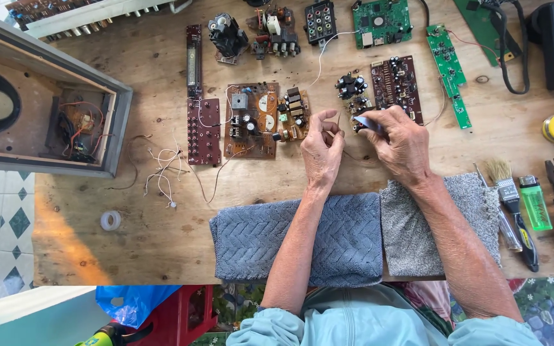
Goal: Organizing and inspecting repaired circuit boards on a workbench, including wire trimming with pliers.
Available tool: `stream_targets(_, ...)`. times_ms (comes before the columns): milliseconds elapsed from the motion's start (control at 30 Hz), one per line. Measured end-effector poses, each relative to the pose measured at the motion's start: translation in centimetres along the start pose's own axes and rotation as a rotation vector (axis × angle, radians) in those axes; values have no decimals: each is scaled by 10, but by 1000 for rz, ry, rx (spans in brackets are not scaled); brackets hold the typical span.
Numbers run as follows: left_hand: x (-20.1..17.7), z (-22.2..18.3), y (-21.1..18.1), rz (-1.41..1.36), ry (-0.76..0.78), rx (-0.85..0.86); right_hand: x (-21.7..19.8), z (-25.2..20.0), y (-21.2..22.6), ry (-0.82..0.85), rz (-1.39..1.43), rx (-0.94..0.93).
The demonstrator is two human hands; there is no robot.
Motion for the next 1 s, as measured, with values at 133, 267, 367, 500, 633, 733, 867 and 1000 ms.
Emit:
stream_targets(133,0,0,1,-6,-18,-13,-1,-1,-2,-39,64,25)
stream_targets(267,0,0,-3,4,-22,-27,-2,0,0,-49,104,49)
stream_targets(367,-1,-1,-9,18,-19,-34,-2,0,0,-45,125,66)
stream_targets(500,-2,-3,-12,25,-14,-57,-2,1,2,0,141,59)
stream_targets(633,-2,-1,-11,1,-25,-76,-1,0,2,24,156,67)
stream_targets(733,-2,-1,-7,7,14,-120,-1,-1,2,60,175,73)
stream_targets(867,-3,1,-5,-36,35,-154,-1,-2,3,84,210,79)
stream_targets(1000,-1,2,1,-72,49,-172,-2,-2,8,117,217,79)
Point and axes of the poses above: each hand's wrist, its own z-axis towards the middle knuckle, its own x-axis out of the palm, y = z × x, the point moved 1 cm from there along z, towards the middle knuckle, and after that the axes turned 2 degrees about -z, right-handed, at the moved point
